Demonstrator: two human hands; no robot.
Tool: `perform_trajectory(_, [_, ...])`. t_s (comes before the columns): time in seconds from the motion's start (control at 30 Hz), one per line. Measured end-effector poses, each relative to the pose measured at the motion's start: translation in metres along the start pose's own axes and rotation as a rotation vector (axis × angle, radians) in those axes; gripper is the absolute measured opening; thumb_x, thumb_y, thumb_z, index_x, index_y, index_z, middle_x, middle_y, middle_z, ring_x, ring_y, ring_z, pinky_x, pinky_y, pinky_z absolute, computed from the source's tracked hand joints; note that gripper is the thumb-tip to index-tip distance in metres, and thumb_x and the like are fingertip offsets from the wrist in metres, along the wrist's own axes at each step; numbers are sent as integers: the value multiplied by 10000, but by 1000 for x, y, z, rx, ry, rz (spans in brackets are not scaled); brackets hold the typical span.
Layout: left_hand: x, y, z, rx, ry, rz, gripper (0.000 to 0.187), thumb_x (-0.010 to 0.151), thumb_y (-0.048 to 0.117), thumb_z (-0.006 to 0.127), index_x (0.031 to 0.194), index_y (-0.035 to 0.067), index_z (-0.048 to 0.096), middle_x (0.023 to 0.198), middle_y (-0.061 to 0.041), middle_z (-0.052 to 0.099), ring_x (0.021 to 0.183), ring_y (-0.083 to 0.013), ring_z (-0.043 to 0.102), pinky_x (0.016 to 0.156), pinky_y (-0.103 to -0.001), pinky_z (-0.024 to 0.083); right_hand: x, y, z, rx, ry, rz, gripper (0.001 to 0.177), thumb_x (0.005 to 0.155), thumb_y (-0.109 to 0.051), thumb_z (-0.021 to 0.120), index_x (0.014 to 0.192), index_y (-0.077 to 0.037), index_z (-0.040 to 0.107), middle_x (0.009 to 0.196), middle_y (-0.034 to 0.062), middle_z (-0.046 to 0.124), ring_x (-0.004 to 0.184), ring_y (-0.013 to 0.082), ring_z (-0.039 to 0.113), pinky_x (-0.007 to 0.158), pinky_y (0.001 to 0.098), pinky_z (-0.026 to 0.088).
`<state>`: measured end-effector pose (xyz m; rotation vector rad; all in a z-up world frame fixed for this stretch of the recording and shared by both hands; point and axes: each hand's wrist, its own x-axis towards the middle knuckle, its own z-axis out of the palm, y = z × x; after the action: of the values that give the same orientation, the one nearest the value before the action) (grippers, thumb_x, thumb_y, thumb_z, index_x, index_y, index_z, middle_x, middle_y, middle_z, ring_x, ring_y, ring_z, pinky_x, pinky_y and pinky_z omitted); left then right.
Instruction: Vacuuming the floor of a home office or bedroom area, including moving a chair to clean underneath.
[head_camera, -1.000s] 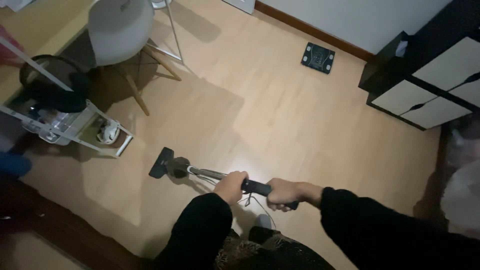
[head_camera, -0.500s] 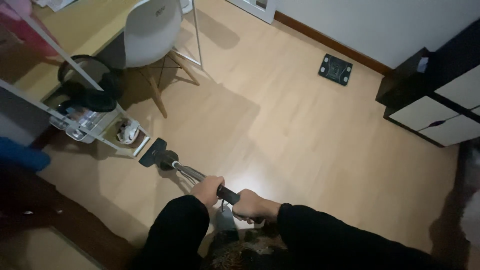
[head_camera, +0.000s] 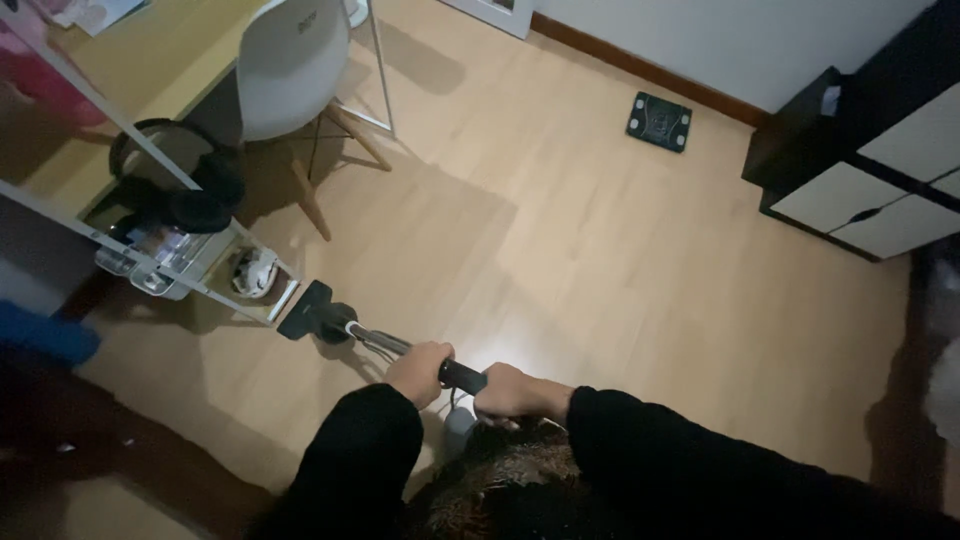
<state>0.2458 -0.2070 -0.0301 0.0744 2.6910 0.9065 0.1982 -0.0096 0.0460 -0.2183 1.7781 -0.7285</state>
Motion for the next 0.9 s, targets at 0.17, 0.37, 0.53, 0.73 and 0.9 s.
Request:
perform_trajectory(0.17, [-9, 30, 7, 59, 8, 20, 276, 790, 5, 687, 1019, 134, 603, 1027, -112, 621, 1080, -359, 591, 852, -491, 504, -6, 25, -7, 35, -16, 24, 146, 719, -37, 667, 578, -3, 642, 518, 94, 600, 396, 200, 562, 394, 343, 441])
perform_trajectory(0.37, [-7, 25, 17, 36, 76, 31, 247, 821, -14, 643, 1013, 136, 602, 1037, -108, 618, 1100, -354, 584, 856, -492, 498, -7, 24, -9, 84, -20, 26, 118, 663, -3, 653, 548, -2, 627, 514, 91, 591, 392, 196, 549, 388, 338, 422])
perform_trajectory(0.53, [3, 4, 9, 103, 13, -79, 295, 777, -40, 653, 1002, 133, 572, 1030, -109, 608, 1075, -343, 589, 892, -474, 492, -2, -2, -4, 79, 13, 4, 128, 633, -9, 664, 527, -9, 593, 493, 95, 557, 381, 200, 525, 380, 338, 411])
perform_trajectory(0.73, [-2, -17, -5, -65, 166, 43, 278, 747, -37, 694, 955, 121, 599, 1016, -115, 642, 1131, -363, 581, 885, -487, 486, -2, -40, -2, 8, 13, 49, 142, 661, -58, 644, 539, -31, 577, 489, 77, 535, 374, 191, 506, 367, 346, 394])
perform_trajectory(0.9, [28, -14, 13, 143, 47, -229, 311, 790, -30, 697, 1016, 139, 566, 1031, -107, 606, 1066, -332, 603, 915, -467, 488, 8, -35, -17, 3, 3, 31, 151, 650, -23, 659, 537, -24, 559, 494, 78, 533, 377, 187, 507, 366, 343, 391])
